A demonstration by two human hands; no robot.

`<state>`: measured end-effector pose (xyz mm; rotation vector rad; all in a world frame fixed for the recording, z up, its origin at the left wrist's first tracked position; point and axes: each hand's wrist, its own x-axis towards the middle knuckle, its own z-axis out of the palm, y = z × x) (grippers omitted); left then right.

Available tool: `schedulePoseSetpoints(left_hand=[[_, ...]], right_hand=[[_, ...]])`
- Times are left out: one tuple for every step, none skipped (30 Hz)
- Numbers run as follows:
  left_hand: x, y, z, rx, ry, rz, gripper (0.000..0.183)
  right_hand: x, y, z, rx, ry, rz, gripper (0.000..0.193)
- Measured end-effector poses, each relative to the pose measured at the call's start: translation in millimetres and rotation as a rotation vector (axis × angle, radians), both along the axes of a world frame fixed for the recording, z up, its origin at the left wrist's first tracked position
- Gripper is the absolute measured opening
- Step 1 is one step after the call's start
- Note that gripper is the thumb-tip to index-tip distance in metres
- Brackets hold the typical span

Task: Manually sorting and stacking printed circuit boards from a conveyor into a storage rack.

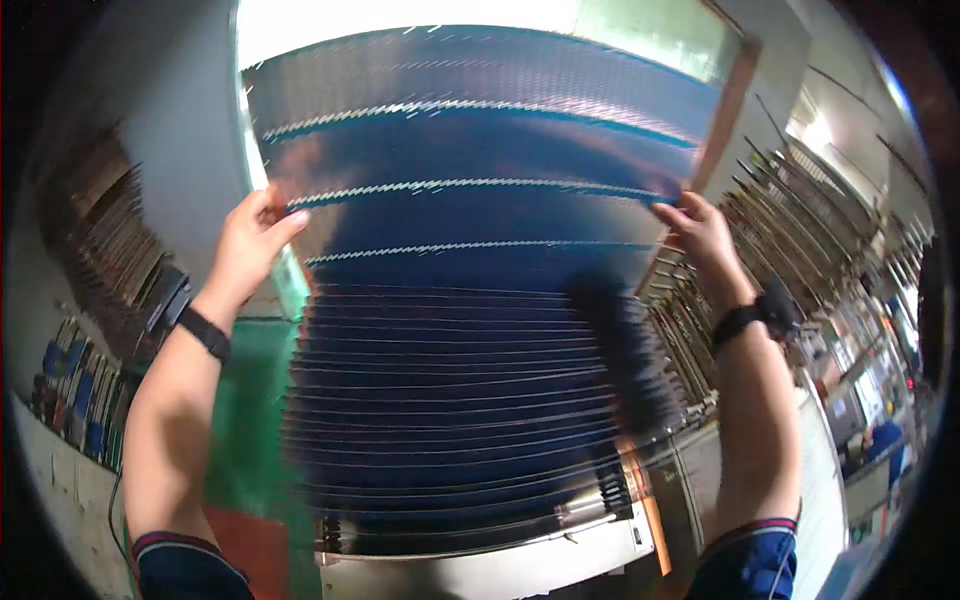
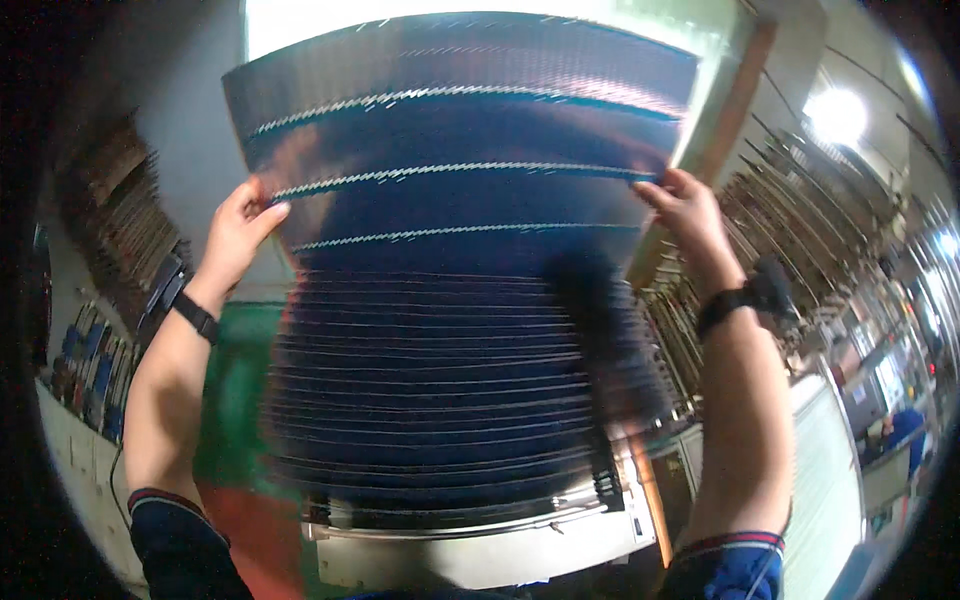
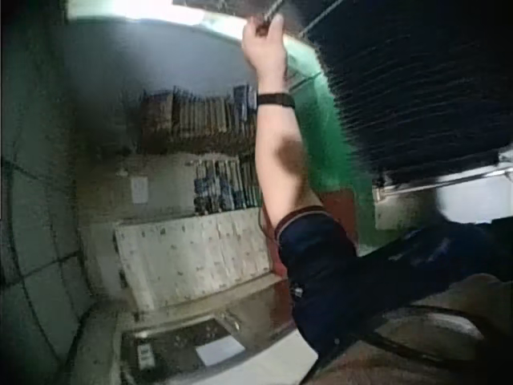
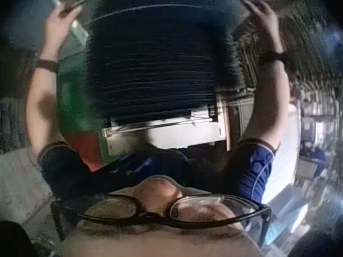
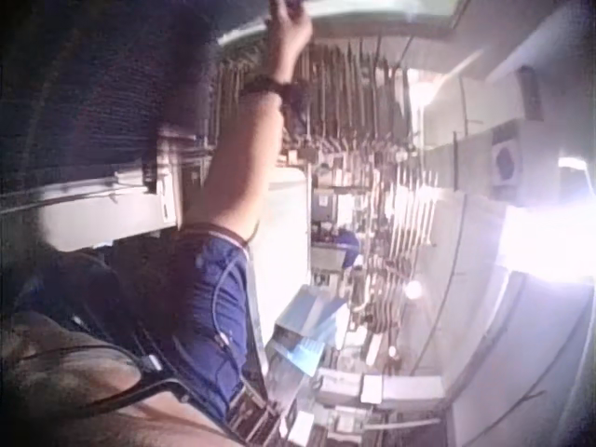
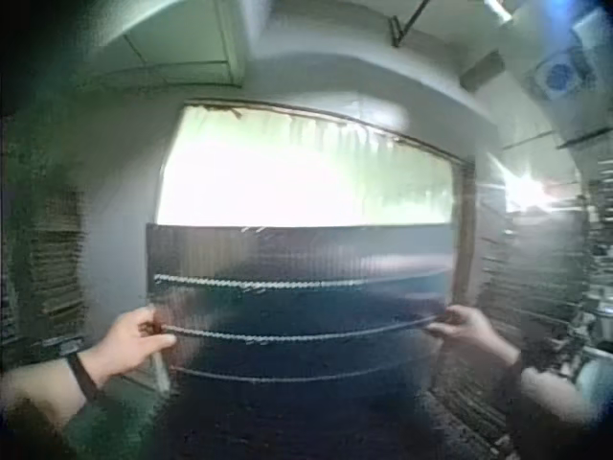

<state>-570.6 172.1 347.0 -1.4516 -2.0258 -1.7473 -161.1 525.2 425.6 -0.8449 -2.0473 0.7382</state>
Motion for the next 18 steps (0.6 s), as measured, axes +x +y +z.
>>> schedulePoseSetpoints(left_hand=[[-2.0, -1.3, -7.3, -0.044, -0.012, 0.035, 0.021], [-0.7, 0.6, -13.3, -0.085, -0.024, 0.066, 0.024], [8.4, 0.9, -13.8, -0.084, 0.005, 0.031, 0.027], [2.1, -0.5, -16.4, -0.178, 0.000, 0.083, 0.035], [0.3, 2.6, -21.9, -0.141, -0.013, 0.064, 0.035], [-0.2, 5.3, -25.3, -0.109, -0.028, 0.050, 0.035], [-2.5, 6.5, -25.1, -0.115, -0.026, 0.040, 0.035], [-4.9, 5.8, -23.7, -0.180, -0.018, 0.070, 0.034], [-5.3, 5.5, -20.0, -0.246, -0.009, 0.104, 0.033], [-4.4, 6.0, -17.2, -0.252, -0.006, 0.105, 0.033], [-2.8, 6.2, -14.2, -0.275, -0.001, 0.091, 0.034], [0.0, 7.1, -12.7, -0.297, 0.001, 0.076, 0.035], [4.0, 8.6, -11.7, -0.302, 0.001, 0.082, 0.035], [9.5, 11.0, -10.9, -0.287, 0.014, 0.082, 0.034], [18.9, 16.2, -7.5, -0.268, 0.029, 0.070, 0.032], [25.5, 17.8, -6.1, -0.275, 0.030, 0.075, 0.032], [32.1, 19.2, -4.4, -0.302, 0.038, 0.077, 0.029], [35.9, 18.7, -3.0, -0.331, 0.049, 0.080, 0.027]], right_hand=[[-5.1, -1.1, -11.5, 0.015, -0.065, 0.008, 0.033], [-7.0, -1.4, -21.2, 0.032, -0.131, 0.011, 0.033], [-6.6, -0.2, -31.2, 0.014, -0.131, 0.015, 0.033], [-6.8, -1.6, -37.8, -0.003, -0.128, 0.024, 0.033], [-5.0, -3.8, -43.2, -0.034, -0.053, 0.058, 0.034], [-5.6, -6.5, -49.1, -0.069, 0.021, 0.097, 0.035], [-5.0, -9.0, -51.8, -0.030, 0.030, 0.093, 0.036], [-0.5, -6.2, -55.7, -0.036, 0.033, 0.086, 0.036], [0.4, -5.1, -58.1, -0.025, -0.022, 0.079, 0.035], [0.5, -4.4, -60.4, -0.013, -0.077, 0.075, 0.035], [3.5, -5.5, -63.8, -0.030, -0.103, 0.050, 0.033], [5.6, -6.4, -68.9, -0.035, -0.102, 0.054, 0.033], [9.0, -5.8, -73.7, -0.085, -0.086, 0.084, 0.033], [12.2, -2.8, -77.5, -0.136, -0.069, 0.115, 0.033], [23.6, 10.9, -83.9, -0.119, -0.128, 0.075, 0.033], [27.2, 15.8, -88.4, -0.125, -0.127, 0.080, 0.033], [30.9, 20.7, -92.4, -0.145, -0.223, 0.089, 0.035], [35.0, 25.1, -96.7, -0.165, -0.316, 0.099, 0.037]])
